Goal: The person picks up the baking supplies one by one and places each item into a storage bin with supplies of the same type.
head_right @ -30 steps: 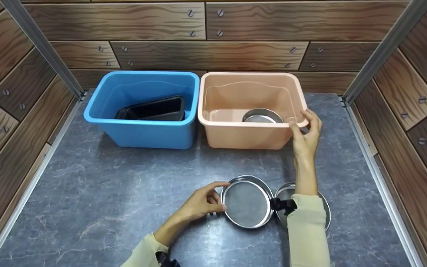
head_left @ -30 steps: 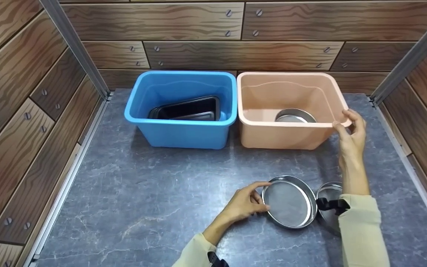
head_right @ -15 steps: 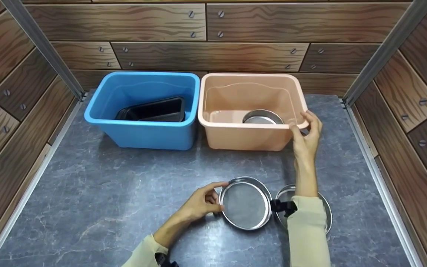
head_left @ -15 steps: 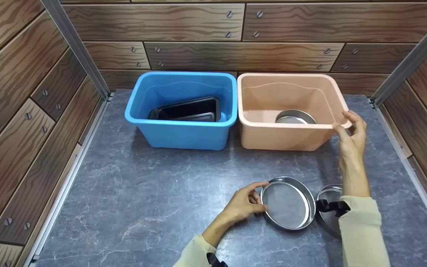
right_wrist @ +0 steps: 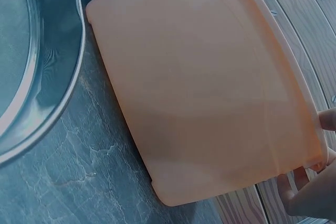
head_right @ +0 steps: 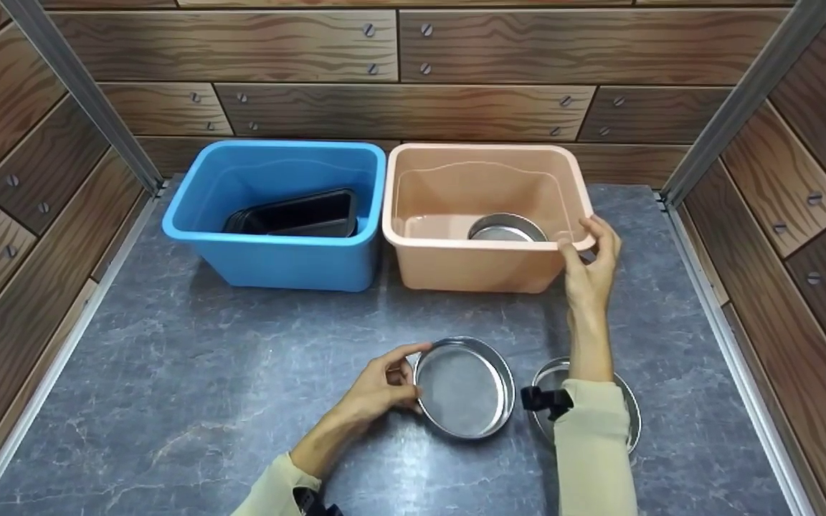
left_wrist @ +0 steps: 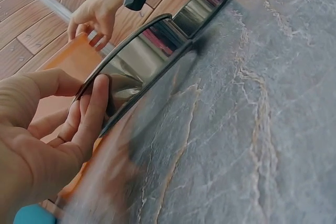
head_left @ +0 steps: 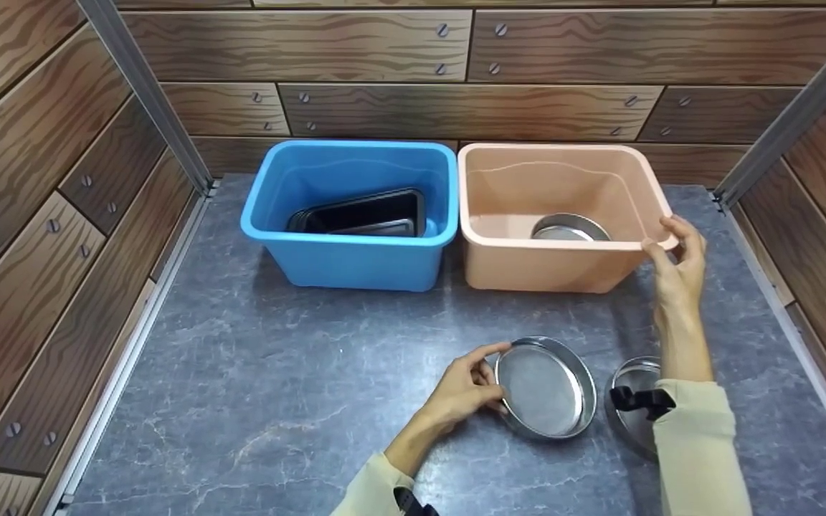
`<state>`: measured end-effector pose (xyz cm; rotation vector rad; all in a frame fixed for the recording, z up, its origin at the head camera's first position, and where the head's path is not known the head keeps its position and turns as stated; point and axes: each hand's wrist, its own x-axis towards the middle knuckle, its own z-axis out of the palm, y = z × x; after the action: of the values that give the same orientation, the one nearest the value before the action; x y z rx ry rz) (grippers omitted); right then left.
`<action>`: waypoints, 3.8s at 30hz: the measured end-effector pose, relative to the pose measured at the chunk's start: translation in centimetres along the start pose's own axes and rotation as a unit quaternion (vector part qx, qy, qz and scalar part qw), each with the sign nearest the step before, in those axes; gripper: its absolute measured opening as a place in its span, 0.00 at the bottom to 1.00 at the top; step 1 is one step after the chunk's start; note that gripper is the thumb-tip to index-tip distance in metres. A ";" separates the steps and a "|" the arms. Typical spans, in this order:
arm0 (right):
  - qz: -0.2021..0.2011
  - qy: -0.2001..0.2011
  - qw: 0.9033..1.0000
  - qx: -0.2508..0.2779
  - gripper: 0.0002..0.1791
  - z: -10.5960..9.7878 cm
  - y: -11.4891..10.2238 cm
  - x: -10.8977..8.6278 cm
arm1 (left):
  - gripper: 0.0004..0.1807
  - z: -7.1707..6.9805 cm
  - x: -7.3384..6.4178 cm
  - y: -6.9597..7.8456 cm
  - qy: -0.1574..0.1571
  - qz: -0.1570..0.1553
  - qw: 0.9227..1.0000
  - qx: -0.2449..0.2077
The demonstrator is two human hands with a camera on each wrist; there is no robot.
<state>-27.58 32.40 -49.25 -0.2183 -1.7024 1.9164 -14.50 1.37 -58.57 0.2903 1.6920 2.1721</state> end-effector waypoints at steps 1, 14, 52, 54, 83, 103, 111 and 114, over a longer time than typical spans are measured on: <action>0.000 0.000 1.000 0.000 0.23 0.0 0.0 0.0 | 0.40 0.0 0.0 0.1 0.001 0.000 1.000 -0.004; 0.011 -0.005 1.000 0.008 0.24 0.1 0.0 0.0 | 0.40 -0.7 0.0 0.7 0.005 0.012 0.999 -0.042; 0.007 -0.008 1.000 0.007 0.23 -0.1 0.1 -0.1 | 0.41 -2.1 0.0 5.5 0.007 0.090 0.995 -0.036; 0.005 -0.008 1.000 0.008 0.23 -0.2 0.1 -0.1 | 0.41 -2.1 -0.1 5.8 0.009 0.093 0.995 -0.038; 0.020 -0.032 0.999 -0.022 0.23 -0.7 -0.4 0.2 | 0.39 -2.2 0.9 12.2 0.000 0.192 0.980 -0.056; 0.006 -0.034 0.999 -0.040 0.24 -0.9 -0.1 -0.1 | 0.41 -1.5 5.7 16.6 0.059 0.236 0.967 -0.072; -0.007 -0.032 0.999 -0.040 0.26 -0.9 0.0 0.0 | 0.42 -1.7 7.2 16.9 0.084 0.220 0.967 -0.099; -0.007 -0.032 0.999 -0.040 0.26 -0.8 0.0 0.0 | 0.42 -1.8 7.7 16.8 0.086 0.220 0.965 -0.111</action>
<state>-27.15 33.08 -49.41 -0.1762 -1.8203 1.8648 -24.91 -0.62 -43.31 0.4629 1.5627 2.7586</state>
